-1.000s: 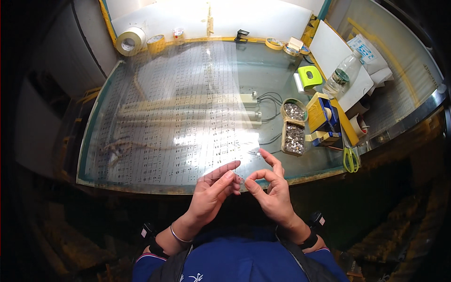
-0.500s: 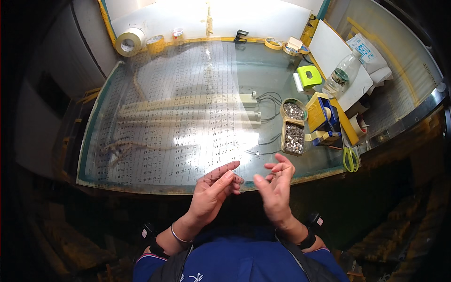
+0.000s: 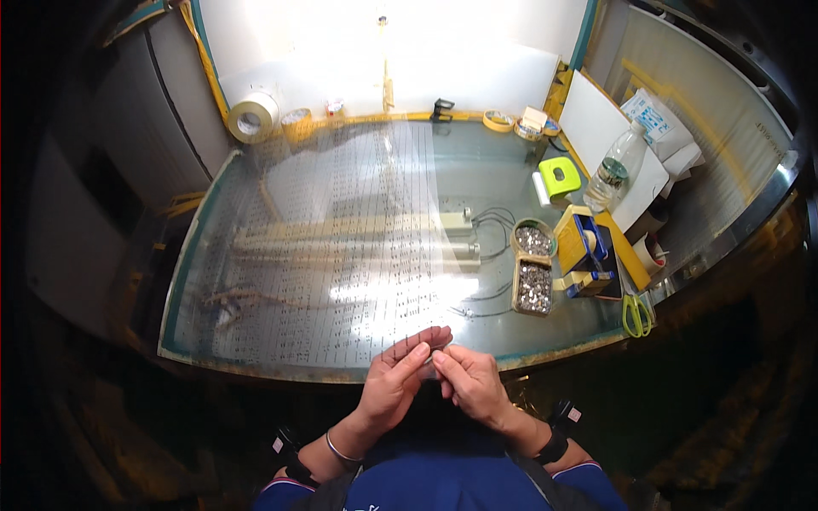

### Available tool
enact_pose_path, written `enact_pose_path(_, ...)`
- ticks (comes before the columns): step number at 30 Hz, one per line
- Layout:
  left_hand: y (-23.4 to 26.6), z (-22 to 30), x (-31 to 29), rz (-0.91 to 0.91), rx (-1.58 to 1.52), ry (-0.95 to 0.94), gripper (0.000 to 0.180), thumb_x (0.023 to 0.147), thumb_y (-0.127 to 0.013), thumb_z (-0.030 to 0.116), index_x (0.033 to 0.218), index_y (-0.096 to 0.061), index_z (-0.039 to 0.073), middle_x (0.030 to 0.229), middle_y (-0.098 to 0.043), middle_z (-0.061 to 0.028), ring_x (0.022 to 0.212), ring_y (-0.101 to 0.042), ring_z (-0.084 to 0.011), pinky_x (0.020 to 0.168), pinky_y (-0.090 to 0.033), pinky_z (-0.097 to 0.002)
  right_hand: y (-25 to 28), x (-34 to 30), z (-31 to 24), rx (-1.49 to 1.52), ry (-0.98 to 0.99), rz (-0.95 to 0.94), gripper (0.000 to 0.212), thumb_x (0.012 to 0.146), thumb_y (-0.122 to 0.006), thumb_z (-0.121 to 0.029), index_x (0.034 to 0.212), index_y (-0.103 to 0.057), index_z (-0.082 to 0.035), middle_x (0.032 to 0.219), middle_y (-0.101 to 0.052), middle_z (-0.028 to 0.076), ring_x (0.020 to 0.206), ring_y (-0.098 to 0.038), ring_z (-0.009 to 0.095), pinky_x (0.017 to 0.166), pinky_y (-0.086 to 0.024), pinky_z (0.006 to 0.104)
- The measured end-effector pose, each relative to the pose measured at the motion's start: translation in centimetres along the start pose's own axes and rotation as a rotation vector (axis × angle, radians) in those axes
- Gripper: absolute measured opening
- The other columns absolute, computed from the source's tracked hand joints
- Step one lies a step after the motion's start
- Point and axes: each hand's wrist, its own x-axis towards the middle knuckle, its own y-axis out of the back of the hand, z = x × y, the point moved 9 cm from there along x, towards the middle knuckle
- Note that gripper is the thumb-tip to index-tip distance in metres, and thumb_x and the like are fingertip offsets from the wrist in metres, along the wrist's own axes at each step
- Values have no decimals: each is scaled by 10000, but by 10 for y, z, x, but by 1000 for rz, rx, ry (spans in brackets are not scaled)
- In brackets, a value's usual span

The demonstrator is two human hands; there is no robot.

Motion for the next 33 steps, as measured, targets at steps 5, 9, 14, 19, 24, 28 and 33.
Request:
enact_pose_path(5, 8, 7, -9, 48, -67, 10, 321, 931, -442, 110, 1214, -482, -36, 1214, -525, -177, 1097, -515, -225, 904, -434, -354, -15, 0, 8, 88, 2, -81, 365, 962, -397, -262, 749, -557, -11, 597, -538, 37, 523, -518, 93, 494, -424, 233)
enact_pose_path(9, 42, 45, -52, 132, -60, -99, 324, 881, -454, 90, 1167, -524, -44, 1099, -591, -216, 1023, -571, -293, 894, -443, -416, -33, -4, 0, 257, 133, -409, 414, 967, -377, -325, 1224, -414, -2, 972, -584, 120, 776, -563, 132, 701, -477, 248)
enact_pose_path(14, 117, 122, -185, 233, 286, -371, 266, 644, -517, 203, 464, -434, 25, 427, -387, -117, 388, -453, -251, 479, -452, -398, -7, 23, 4, 623, -91, -372, 675, 947, -355, -436, 1383, -60, -13, 1292, -389, 268, 1072, -528, 324, 866, -486, 397)
enact_pose_path(19, 226, 138, -293, 782, 329, -55, 406, 720, -574, 232, 1035, -533, -21, 806, -638, -210, 621, -635, -292, 558, -537, -393, 13, 35, 8, 927, -156, -265, 651, 957, -345, -393, 1380, -10, -29, 1355, -264, 314, 1220, -376, 429, 953, -417, 505)
enact_pose_path(24, 276, 160, -343, 1002, 484, -50, 619, 740, -661, 83, 1285, -368, 110, 822, -638, -167, 590, -639, -235, 497, -532, -324, 17, 28, 4, 714, -141, -243, 611, 918, -511, -243, 1361, -164, -5, 1302, -364, 252, 1171, -454, 351, 911, -464, 446)
enact_pose_path(28, 259, 201, -329, 871, 691, -89, 599, 752, -656, 69, 1278, -370, 74, 801, -637, -188, 566, -634, -222, 467, -521, -279, 44, 22, -3, 97, 170, -83, 552, 830, -645, -282, 1259, -421, -16, 1283, -428, 186, 1193, -450, 299, 931, -433, 396)
enact_pose_path(33, 240, 244, -285, 783, 841, -87, 616, 731, -667, 72, 1262, -363, 4, 776, -636, -168, 573, -632, -203, 497, -527, -276, 27, -16, -19, -898, 486, -176, 742, 687, -745, -357, 1305, -410, -119, 1398, -287, 194, 1322, -231, 373, 1050, -181, 533)
